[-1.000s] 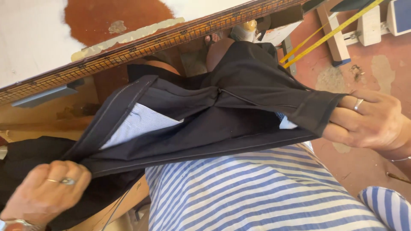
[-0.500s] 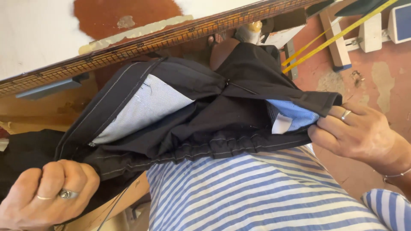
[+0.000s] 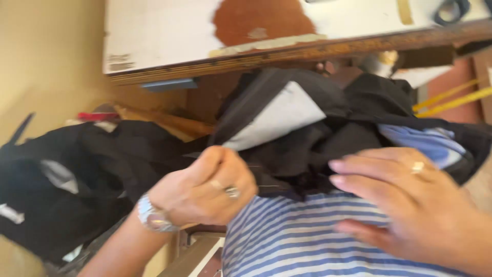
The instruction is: Inspecting and trimming loose threads from the waistband of black trousers
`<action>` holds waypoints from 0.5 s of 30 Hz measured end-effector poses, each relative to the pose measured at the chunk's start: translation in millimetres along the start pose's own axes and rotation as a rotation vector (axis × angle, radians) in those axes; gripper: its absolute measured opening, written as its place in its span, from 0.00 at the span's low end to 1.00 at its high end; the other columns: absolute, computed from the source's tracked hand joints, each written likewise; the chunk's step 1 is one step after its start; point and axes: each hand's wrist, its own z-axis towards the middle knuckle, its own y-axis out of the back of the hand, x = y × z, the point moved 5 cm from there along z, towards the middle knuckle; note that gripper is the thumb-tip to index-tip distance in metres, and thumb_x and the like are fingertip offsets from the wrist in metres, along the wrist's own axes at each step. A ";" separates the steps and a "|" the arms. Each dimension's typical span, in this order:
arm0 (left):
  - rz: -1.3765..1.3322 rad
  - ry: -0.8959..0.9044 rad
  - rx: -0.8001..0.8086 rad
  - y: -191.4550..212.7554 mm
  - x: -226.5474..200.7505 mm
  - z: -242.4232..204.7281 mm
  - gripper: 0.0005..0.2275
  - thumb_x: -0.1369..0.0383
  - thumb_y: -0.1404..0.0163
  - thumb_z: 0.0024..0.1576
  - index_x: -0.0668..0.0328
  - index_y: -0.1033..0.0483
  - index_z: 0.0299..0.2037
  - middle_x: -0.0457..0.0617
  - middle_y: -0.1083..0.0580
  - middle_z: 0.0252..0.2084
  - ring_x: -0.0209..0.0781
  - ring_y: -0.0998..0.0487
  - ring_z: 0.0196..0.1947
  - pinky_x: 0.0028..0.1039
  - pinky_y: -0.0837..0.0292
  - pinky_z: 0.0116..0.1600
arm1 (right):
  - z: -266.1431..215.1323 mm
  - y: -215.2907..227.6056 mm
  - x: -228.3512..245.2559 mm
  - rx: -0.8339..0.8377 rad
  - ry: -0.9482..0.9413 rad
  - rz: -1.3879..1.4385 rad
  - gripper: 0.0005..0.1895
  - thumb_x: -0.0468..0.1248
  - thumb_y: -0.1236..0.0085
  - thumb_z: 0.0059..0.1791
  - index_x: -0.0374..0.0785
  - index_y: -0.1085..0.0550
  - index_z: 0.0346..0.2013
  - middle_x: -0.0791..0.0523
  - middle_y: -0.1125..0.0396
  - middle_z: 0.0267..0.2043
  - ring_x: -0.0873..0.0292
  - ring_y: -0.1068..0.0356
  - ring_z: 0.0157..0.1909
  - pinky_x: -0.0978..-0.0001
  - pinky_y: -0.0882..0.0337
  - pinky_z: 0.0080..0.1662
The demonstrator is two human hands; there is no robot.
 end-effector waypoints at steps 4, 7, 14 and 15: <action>-0.215 0.176 -0.148 16.8 8.9 28.9 0.14 0.73 0.64 0.68 0.56 0.27 0.32 0.48 0.30 0.30 0.48 0.24 0.37 0.32 0.27 0.52 | 41.7 -21.4 22.6 -0.106 0.074 0.022 0.28 0.53 0.37 0.48 0.34 0.28 0.50 0.50 0.28 0.52 0.50 0.26 0.52 0.55 0.26 0.55; -0.352 0.291 -0.211 9.8 17.3 40.6 0.14 0.80 0.58 0.65 0.55 0.34 0.25 0.48 0.37 0.26 0.46 0.38 0.25 0.36 0.34 0.43 | 39.8 -19.5 3.9 -0.194 -0.041 0.113 0.17 0.42 0.43 0.51 0.33 0.29 0.49 0.51 0.26 0.43 0.51 0.25 0.42 0.60 0.24 0.49; -0.673 0.342 -0.302 -11.3 38.3 77.8 0.12 0.66 0.52 0.64 0.56 0.36 0.28 0.46 0.37 0.24 0.50 0.38 0.20 0.36 0.42 0.32 | 33.0 31.0 -31.6 -0.162 -0.290 -0.014 0.09 0.43 0.45 0.50 0.48 0.23 0.43 0.65 0.24 0.32 0.65 0.26 0.26 0.71 0.29 0.30; -0.707 0.314 -0.315 -11.1 42.2 85.2 0.12 0.64 0.54 0.65 0.57 0.35 0.29 0.47 0.36 0.25 0.51 0.35 0.22 0.38 0.39 0.32 | 32.6 37.9 -36.7 -0.149 -0.348 0.077 0.08 0.44 0.46 0.50 0.49 0.22 0.39 0.67 0.24 0.27 0.67 0.27 0.22 0.75 0.31 0.28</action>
